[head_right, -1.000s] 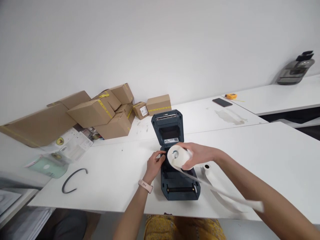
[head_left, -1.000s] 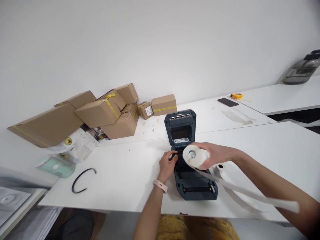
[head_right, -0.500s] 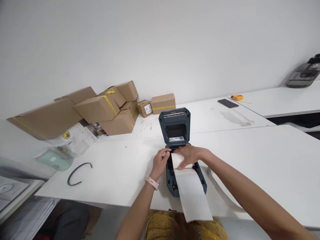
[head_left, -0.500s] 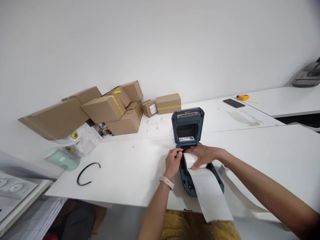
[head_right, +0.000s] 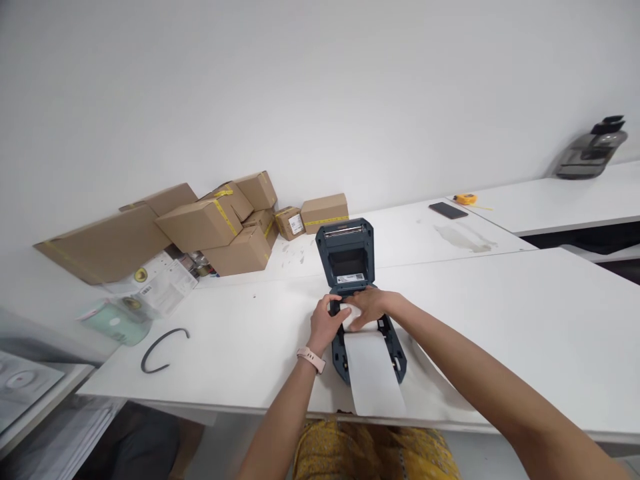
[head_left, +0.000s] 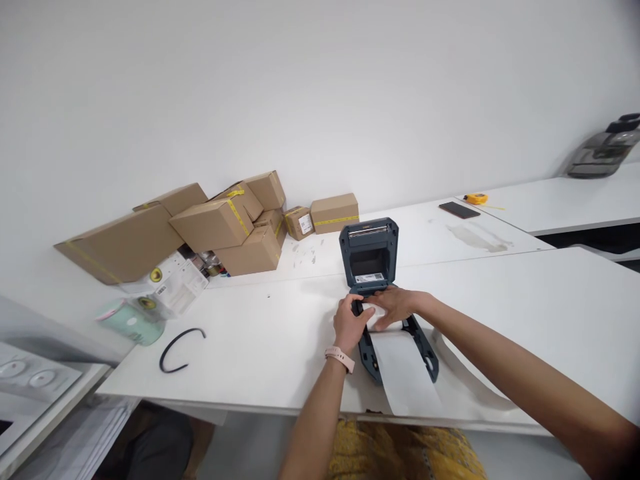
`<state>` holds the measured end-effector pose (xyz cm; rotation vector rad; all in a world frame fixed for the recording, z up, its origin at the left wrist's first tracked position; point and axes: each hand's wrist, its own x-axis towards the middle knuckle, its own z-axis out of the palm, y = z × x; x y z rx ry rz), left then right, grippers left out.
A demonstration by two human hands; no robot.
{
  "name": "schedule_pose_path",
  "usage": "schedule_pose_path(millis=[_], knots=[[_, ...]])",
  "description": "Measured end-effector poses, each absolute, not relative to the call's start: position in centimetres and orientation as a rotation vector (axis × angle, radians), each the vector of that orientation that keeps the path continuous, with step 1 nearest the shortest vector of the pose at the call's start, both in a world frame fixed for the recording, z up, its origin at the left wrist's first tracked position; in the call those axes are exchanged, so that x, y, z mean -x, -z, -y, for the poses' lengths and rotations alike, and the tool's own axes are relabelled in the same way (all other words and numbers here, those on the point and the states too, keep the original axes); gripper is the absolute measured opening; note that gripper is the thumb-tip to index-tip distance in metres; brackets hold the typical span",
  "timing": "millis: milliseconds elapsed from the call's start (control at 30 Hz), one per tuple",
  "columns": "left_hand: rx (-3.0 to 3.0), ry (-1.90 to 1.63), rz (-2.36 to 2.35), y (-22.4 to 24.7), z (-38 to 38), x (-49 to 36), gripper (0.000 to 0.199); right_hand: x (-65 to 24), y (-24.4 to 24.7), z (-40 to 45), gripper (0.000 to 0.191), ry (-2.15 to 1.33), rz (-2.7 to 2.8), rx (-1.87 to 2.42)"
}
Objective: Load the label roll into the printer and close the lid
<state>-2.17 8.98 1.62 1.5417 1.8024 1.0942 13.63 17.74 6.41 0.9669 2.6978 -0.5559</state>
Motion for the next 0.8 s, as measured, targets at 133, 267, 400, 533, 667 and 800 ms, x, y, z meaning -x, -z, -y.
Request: schedule_pose_path(millis=[133,267,400,533,667,800], knots=[[-1.543,-1.083,-1.812,-1.8,-9.0,2.1,0.031,-14.0,-7.3,-16.7,0.083,0.59,-2.762,-1.001],[-1.536,-1.079,-1.803,-1.8,-8.8,2.1,0.031,-15.9,-10.5,-15.8,0.057,0.818,-3.023,-0.995],[-1.507,-1.074,-1.785,-1.7,-8.6,2.0,0.033,-17.1,-14.5,-17.3,0.044,1.075,-3.615,-1.821],[-1.479,-1.079,-1.742,-2.1,-8.8,2.1,0.035,-16.1,-16.1,-20.7,0.047,1.102,-3.575,-2.265],[-1.458,-1.093,-1.673,-2.2,-7.6,2.0,0.05,-14.8,-15.7,-22.3,0.047,1.297,-3.478,-2.088],[-1.143,-1.377,-1.639,0.5,-1.4,1.3,0.071,-15.0,-15.5,-20.7,0.042,1.363,-3.431,-2.092]])
